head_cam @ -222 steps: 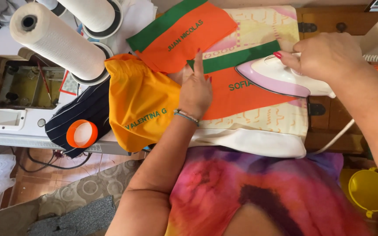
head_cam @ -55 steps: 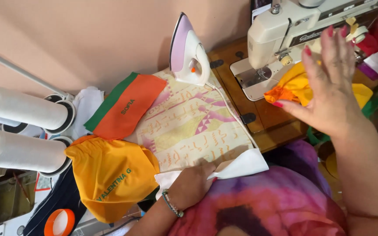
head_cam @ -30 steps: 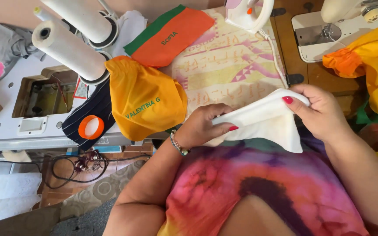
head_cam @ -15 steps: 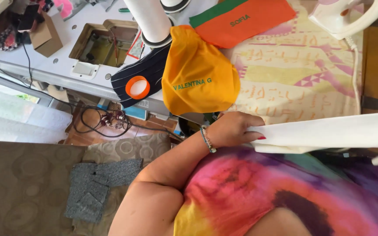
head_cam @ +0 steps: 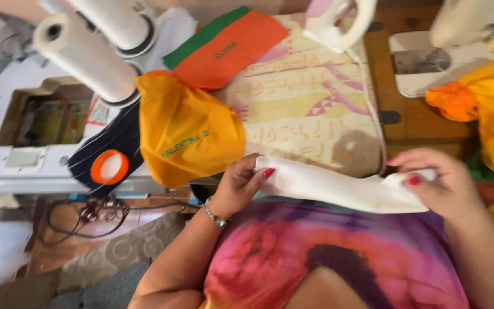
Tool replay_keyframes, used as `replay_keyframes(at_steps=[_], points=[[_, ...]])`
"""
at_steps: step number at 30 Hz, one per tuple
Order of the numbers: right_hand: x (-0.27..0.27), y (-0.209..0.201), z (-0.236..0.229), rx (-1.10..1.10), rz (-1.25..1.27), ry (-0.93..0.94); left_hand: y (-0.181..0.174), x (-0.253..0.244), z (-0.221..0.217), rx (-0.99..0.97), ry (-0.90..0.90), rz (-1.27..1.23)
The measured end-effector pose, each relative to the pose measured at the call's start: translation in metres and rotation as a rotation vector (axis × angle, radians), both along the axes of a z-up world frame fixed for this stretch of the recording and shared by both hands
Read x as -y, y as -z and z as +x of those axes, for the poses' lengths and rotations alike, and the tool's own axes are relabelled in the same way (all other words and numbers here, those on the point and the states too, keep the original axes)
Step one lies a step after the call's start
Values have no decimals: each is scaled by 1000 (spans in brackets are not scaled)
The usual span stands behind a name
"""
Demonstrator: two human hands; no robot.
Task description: The person is ironing small fabric bags with names printed on them at a sewing station.
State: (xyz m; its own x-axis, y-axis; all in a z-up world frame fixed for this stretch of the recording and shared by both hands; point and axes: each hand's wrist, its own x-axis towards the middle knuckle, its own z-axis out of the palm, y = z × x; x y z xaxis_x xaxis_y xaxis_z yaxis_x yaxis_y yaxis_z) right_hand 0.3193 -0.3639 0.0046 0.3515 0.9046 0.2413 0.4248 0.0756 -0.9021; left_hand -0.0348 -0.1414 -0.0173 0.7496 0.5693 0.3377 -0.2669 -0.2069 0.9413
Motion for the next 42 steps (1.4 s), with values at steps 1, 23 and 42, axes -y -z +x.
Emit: replay_keyframes(at_steps=[1, 23, 42], points=[[-2, -16, -19, 7, -8, 47, -18, 11, 9, 7, 47, -8], [46, -1, 0, 60, -8, -154, -77, 44, 207, 65, 253, 578], [144, -25, 84, 462, -459, 765, -106, 24, 399, -131, 160, 461]])
